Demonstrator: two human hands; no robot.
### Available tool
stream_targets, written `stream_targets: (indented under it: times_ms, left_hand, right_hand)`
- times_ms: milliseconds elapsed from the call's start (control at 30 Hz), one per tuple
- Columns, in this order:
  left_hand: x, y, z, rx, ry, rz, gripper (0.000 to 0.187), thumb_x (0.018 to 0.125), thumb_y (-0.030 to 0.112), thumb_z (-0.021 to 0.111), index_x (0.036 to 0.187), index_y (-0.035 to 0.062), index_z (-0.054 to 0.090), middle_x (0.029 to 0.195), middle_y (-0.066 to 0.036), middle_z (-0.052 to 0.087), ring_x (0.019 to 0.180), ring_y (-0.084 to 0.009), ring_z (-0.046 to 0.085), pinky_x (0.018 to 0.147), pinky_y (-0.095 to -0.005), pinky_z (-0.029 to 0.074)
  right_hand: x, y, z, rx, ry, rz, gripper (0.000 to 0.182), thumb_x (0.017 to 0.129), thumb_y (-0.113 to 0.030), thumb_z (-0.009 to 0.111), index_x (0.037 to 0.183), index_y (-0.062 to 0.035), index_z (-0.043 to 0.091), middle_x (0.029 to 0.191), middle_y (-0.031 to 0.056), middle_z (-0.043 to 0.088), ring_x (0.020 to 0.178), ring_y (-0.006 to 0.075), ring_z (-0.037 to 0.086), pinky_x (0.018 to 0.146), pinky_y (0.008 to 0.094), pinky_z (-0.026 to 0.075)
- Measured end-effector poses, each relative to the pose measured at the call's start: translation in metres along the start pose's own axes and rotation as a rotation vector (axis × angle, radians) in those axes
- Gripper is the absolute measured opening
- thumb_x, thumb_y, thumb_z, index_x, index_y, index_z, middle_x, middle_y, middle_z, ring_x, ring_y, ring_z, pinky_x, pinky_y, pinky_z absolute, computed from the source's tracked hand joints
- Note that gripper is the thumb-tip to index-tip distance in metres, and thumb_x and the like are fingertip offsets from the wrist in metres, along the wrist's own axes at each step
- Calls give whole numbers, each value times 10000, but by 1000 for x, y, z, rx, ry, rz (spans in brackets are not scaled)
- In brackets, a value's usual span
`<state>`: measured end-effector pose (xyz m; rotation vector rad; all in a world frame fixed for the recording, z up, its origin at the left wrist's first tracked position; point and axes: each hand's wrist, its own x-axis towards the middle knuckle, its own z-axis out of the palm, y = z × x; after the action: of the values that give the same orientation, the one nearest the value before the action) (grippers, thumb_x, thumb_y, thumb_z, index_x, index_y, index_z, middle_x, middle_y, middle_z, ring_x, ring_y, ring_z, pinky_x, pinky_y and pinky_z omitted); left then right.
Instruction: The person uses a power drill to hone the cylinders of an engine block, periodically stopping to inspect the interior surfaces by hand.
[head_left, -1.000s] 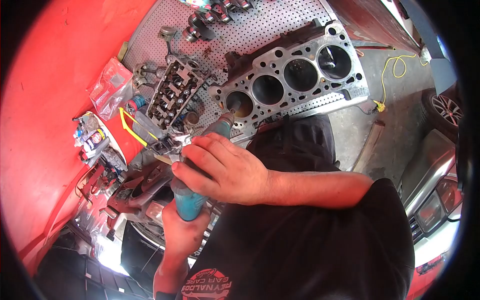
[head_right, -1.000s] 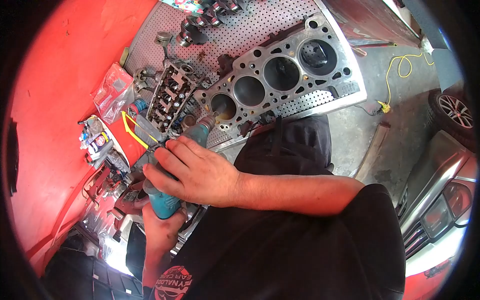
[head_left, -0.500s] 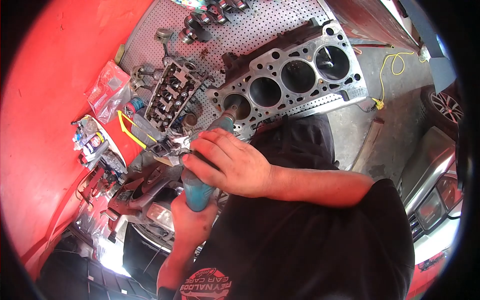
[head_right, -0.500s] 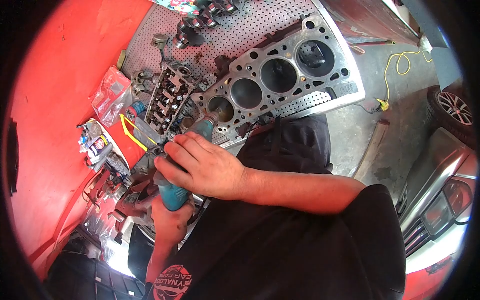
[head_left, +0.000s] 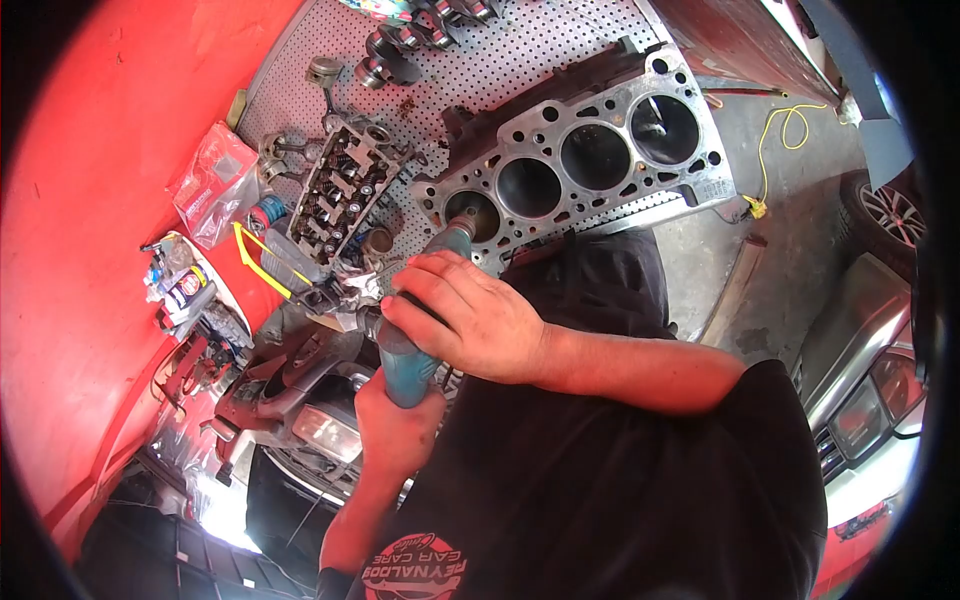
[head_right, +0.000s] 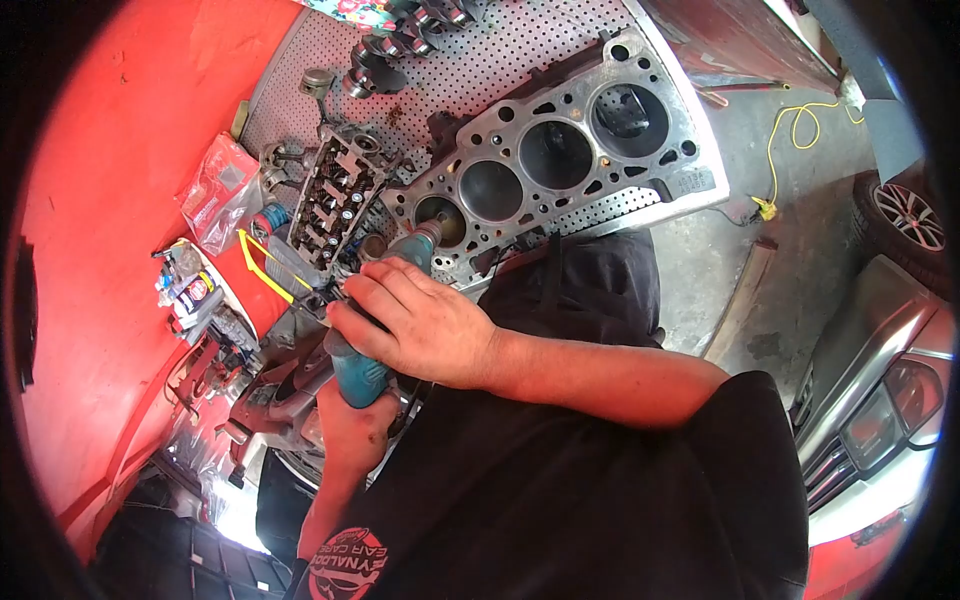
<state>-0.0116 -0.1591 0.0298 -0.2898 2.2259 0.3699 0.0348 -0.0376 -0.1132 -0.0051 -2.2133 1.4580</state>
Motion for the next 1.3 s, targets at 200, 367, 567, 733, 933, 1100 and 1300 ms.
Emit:
stream_targets:
  times_ms: [200, 367, 567, 733, 933, 1100, 1300]
  left_hand:
    - [5, -3, 7, -21, 3, 12, 236, 784, 96, 705, 975, -39, 674, 777, -94, 697, 726, -160, 666, 707, -353, 533]
    - [8, 2, 13, -39, 4, 8, 229, 788, 109, 702, 959, -39, 667, 765, -101, 691, 713, -164, 661, 706, -359, 533]
    - [19, -3, 22, -20, 13, 74, 205, 793, 111, 698, 930, -37, 660, 754, -111, 686, 707, -166, 662, 704, -364, 534]
    - [28, -1, 30, -41, 3, 64, 193, 791, 106, 692, 916, -35, 653, 735, -121, 680, 691, -194, 664, 698, -369, 532]
    - [42, -9, 38, -30, 8, 107, 197, 768, 103, 688, 896, -40, 644, 710, -131, 665, 668, -216, 657, 683, -381, 527]
    - [49, -5, 39, -33, -1, 97, 201, 758, 108, 684, 885, -41, 640, 725, -145, 668, 660, -224, 651, 688, -380, 526]
    - [59, -12, 44, -50, -7, 136, 203, 771, 124, 698, 882, -37, 648, 719, -153, 669, 666, -231, 661, 694, -381, 529]
  right_hand:
    - [-2, 2, 0, -3, 1, 21, 473, 834, -174, 654, 1291, -69, 596, 1242, 141, 610, 1172, 343, 627, 1040, 479, 524]
    - [-3, 7, -3, 13, -13, 23, 487, 784, -114, 707, 1254, -23, 615, 1238, 160, 616, 1148, 366, 642, 1012, 481, 546]
    - [-9, 16, 3, -5, -2, 51, 501, 765, -94, 719, 1248, -21, 607, 1250, 165, 607, 1152, 363, 639, 1036, 482, 533]
    - [-14, 23, 5, -12, -8, 61, 528, 754, -73, 719, 1259, -2, 584, 1269, 175, 602, 1171, 372, 635, 1053, 491, 524]
    - [-20, 32, 11, -21, -15, 78, 589, 733, -53, 723, 1292, 10, 551, 1285, 190, 596, 1197, 389, 623, 1071, 503, 512]
    - [-22, 37, 15, -26, -10, 91, 621, 710, -33, 730, 1301, 13, 541, 1298, 200, 585, 1214, 402, 610, 1077, 511, 503]
    - [-22, 41, 16, -58, -53, 129, 518, 827, -112, 660, 1321, -12, 537, 1290, 185, 587, 1221, 371, 608, 1114, 493, 480]
